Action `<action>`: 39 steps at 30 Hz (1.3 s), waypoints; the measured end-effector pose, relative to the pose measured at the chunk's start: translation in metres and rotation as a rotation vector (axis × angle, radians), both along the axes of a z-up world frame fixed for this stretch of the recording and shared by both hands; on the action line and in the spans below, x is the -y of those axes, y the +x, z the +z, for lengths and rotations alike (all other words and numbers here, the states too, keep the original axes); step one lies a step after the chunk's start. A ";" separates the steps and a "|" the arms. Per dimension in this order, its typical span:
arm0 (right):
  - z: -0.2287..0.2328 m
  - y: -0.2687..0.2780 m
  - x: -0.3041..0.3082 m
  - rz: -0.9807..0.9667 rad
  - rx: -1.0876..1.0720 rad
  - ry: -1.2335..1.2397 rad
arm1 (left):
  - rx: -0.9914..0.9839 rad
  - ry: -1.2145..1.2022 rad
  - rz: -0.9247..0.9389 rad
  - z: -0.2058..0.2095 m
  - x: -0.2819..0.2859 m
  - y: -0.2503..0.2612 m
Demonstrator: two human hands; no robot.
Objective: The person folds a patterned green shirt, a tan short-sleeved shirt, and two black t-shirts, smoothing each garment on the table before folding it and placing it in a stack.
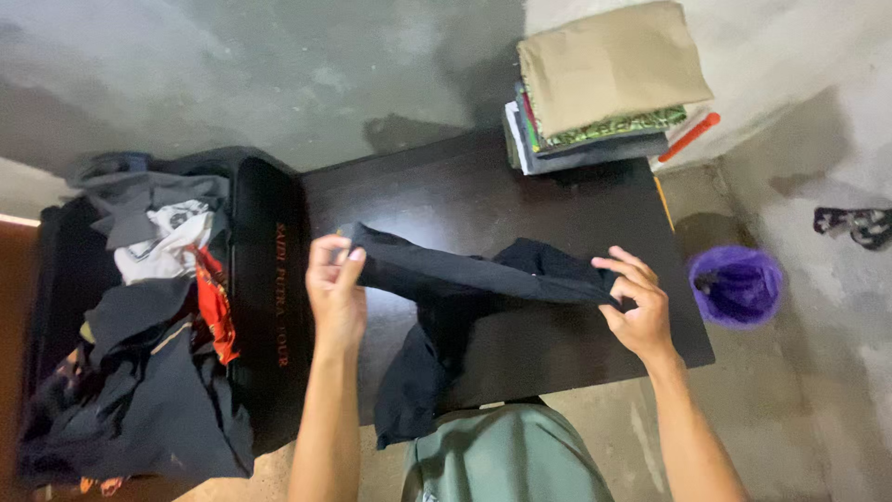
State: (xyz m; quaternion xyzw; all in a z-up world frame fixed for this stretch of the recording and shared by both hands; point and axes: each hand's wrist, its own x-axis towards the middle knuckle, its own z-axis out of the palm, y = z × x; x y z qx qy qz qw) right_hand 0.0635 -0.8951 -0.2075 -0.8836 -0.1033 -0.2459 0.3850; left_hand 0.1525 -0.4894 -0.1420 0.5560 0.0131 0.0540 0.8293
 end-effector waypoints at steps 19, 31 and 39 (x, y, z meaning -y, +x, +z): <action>0.144 0.038 -0.145 0.621 -0.144 -0.006 | 0.282 0.910 -0.417 0.049 0.038 -0.069; 0.089 0.055 -0.101 0.471 -0.597 -0.300 | 0.333 0.712 -0.410 0.122 0.019 -0.060; 0.044 0.061 -0.061 0.127 -0.422 0.161 | 0.414 0.957 -0.053 0.165 -0.038 -0.053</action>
